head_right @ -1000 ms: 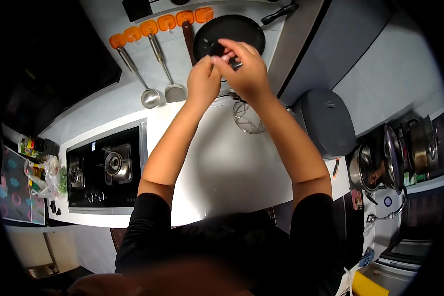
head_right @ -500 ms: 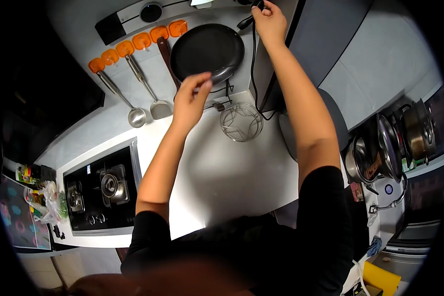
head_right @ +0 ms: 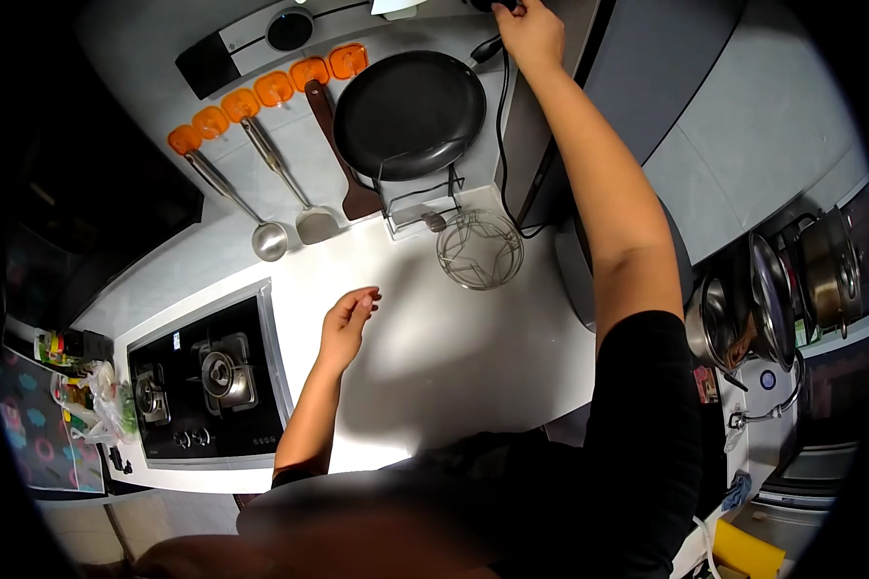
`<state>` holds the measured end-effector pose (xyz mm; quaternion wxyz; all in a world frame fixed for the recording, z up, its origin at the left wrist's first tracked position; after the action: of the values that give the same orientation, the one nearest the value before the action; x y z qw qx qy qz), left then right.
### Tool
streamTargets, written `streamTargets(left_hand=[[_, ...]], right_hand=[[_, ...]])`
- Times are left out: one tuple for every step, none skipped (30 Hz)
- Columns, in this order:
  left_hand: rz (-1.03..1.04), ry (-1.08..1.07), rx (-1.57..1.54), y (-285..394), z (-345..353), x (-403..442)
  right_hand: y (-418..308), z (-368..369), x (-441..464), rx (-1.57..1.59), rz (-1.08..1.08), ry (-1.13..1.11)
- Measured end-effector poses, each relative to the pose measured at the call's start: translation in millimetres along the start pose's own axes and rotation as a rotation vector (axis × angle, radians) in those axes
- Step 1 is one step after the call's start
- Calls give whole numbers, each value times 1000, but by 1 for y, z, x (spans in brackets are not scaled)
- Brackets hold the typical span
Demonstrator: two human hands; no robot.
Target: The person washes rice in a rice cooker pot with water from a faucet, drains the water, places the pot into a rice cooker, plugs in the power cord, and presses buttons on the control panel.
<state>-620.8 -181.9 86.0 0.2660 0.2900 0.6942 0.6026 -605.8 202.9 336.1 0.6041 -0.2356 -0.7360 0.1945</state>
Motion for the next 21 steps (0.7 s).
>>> streamTargets(left_hand=[[-30, 6, -1, -5, -2, -5], [-51, 11, -17, -10, -4, -10], [-73, 17, -33, -16, -5, -14], [-98, 24, -50, -20, -7, -19], [-114, 30, -54, -23, -8, -24], [-127, 32, -69, -27, -8, -28], [-138, 34, -85, -33, -8, -32], [-149, 35, -101, -40, -8, -35], [-170, 30, -108, -48, -6, -38], [-193, 29, -123, -54, -5, -41], [-219, 28, -140, -60, -2, -44], [-248, 26, -157, -66, -1, -47], [-249, 33, -180, -71, 0, -49], [-271, 55, -192, -74, 0, -52], [-291, 78, -206, -77, 0, -54], [-311, 102, -217, -79, 1, -55], [-304, 119, -233, -80, 1, -55], [-300, 137, -247, -83, 1, -56], [-302, 153, -257, -85, 2, -61], [-309, 159, -253, -86, 4, -66], [-312, 167, -247, -86, 6, -67]], right_hand=[[-9, -3, -1, -46, 1, -29], [-16, -6, 0, -92, 3, -57], [-20, -7, 2, -151, -39, -71], [-24, -7, 2, -211, -80, -87], [-27, -8, 2, -269, -122, -102], [-28, -6, 5, -356, -114, -137], [-29, -3, 10, -444, -107, -170], [-28, 0, 14, -532, -99, -202], [-28, 2, 15, -527, -110, -177], [-27, 4, 17, -521, -122, -152], [-27, 6, 17, -517, -135, -131], [-26, 6, 18, -499, -136, -156], [-25, 3, 20, -481, -135, -182], [-26, 2, 22, -462, -137, -206], [-27, 2, 22, -437, -119, -208], [-29, 1, 21, -410, -101, -209], [-30, 1, 21, -381, -80, -210], [-32, 2, 22, -374, -70, -220], [-31, 1, 23, -369, -53, -233], [-29, -1, 22, -363, -32, -244], [-27, 0, 24, -363, -54, -255]])
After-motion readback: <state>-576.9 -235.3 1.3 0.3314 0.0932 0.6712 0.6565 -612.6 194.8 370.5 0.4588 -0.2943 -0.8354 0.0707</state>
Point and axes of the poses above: each hand's wrist, its own x-axis towards the middle knuckle, its own z-axis out of the palm, y = z × x, the point moved 2 cm from there along x, towards the middle knuckle, and after that the axes turned 4 degrees about x, right-handed, at the moved point
